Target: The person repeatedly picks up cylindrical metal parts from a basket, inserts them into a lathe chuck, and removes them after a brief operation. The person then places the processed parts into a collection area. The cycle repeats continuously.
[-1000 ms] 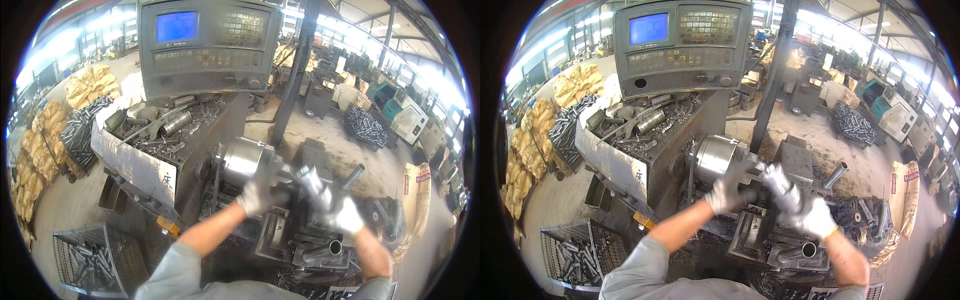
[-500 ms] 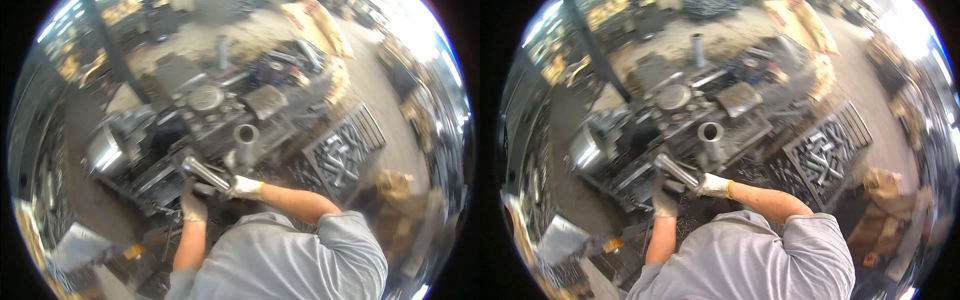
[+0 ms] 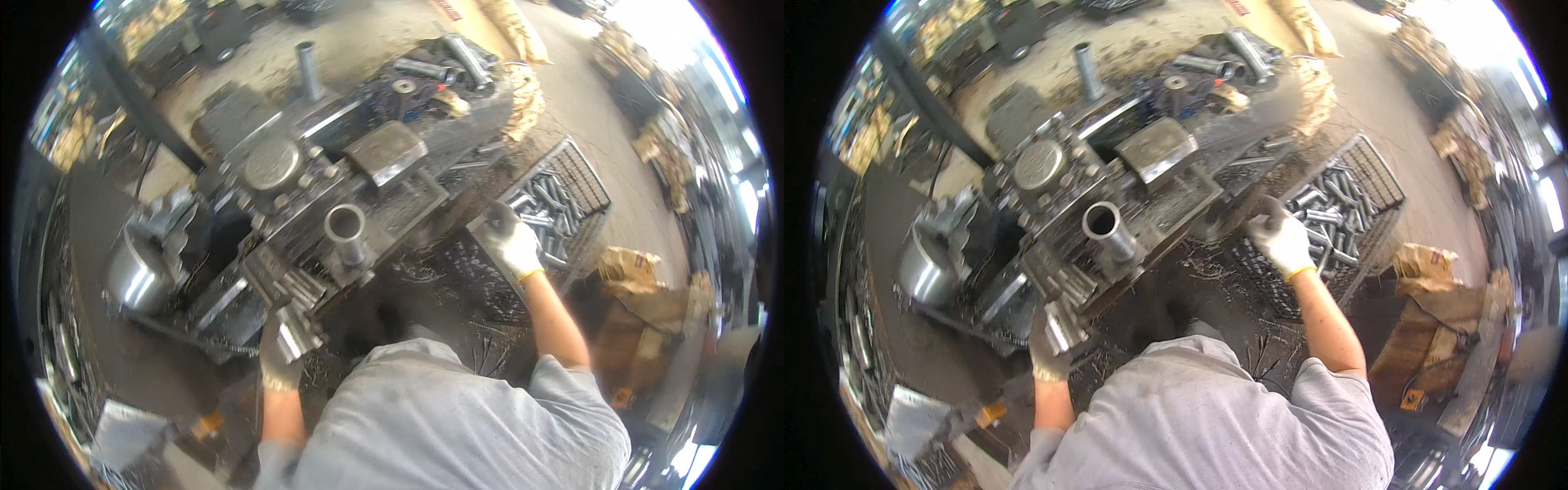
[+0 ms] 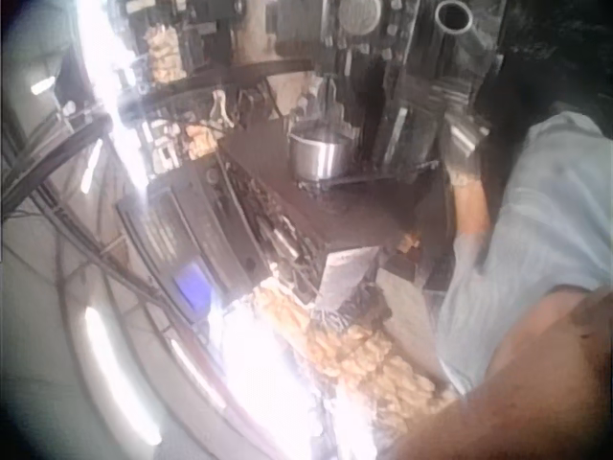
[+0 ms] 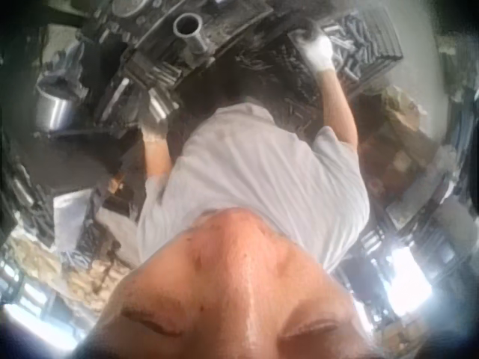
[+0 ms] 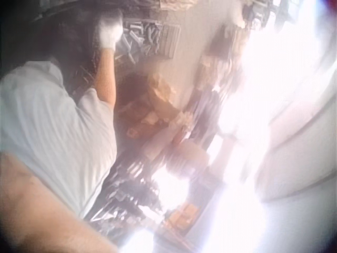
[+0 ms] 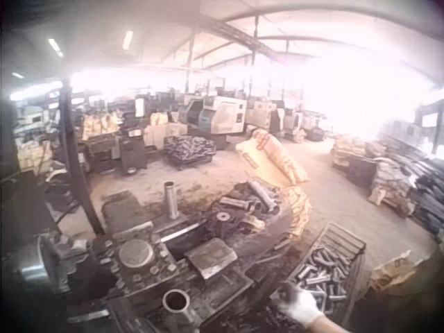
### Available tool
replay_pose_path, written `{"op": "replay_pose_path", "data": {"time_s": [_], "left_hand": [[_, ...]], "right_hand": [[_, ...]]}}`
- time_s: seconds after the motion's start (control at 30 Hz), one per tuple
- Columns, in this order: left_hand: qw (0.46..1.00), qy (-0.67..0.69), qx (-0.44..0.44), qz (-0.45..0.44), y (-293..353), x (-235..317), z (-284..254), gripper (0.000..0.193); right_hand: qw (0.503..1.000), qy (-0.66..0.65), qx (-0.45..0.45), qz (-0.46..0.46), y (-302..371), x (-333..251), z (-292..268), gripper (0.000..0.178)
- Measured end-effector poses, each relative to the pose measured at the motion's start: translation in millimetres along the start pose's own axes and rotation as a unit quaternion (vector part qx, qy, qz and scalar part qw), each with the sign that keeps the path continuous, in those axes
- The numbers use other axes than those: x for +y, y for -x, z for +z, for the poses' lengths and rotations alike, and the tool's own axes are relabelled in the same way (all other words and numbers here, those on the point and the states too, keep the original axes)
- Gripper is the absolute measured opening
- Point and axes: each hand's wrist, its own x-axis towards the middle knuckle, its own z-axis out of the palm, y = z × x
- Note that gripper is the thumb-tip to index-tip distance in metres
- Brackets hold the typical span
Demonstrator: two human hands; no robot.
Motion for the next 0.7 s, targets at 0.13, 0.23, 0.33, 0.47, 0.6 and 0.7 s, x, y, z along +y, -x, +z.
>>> {"op": "replay_pose_path", "data": {"time_s": [0.13,0.23,0.33,0.47,0.6,0.7], "left_hand": [[0.998,-0.039,-0.056,0.017,9,-9,22,0.058],[0.992,-0.120,-0.026,0.018,27,-9,29,0.068],[0.998,0.000,-0.046,-0.041,42,-3,23,0.069],[0.993,-0.036,0.063,0.091,35,14,-16,0.044],[0.976,-0.079,0.090,0.180,16,28,-76,0.046],[0.976,-0.024,0.068,0.206,7,39,-87,0.048]], "right_hand": [[0.941,-0.122,-0.142,-0.281,-16,-163,63,0.068],[0.943,-0.047,-0.280,-0.173,-5,-226,79,0.042],[0.830,-0.118,-0.187,-0.512,33,-233,100,0.046],[0.891,0.015,-0.329,-0.313,66,-244,191,0.072],[0.879,0.149,-0.264,-0.368,56,-255,226,0.063],[0.904,-0.142,-0.331,-0.229,39,-271,196,0.047]]}}
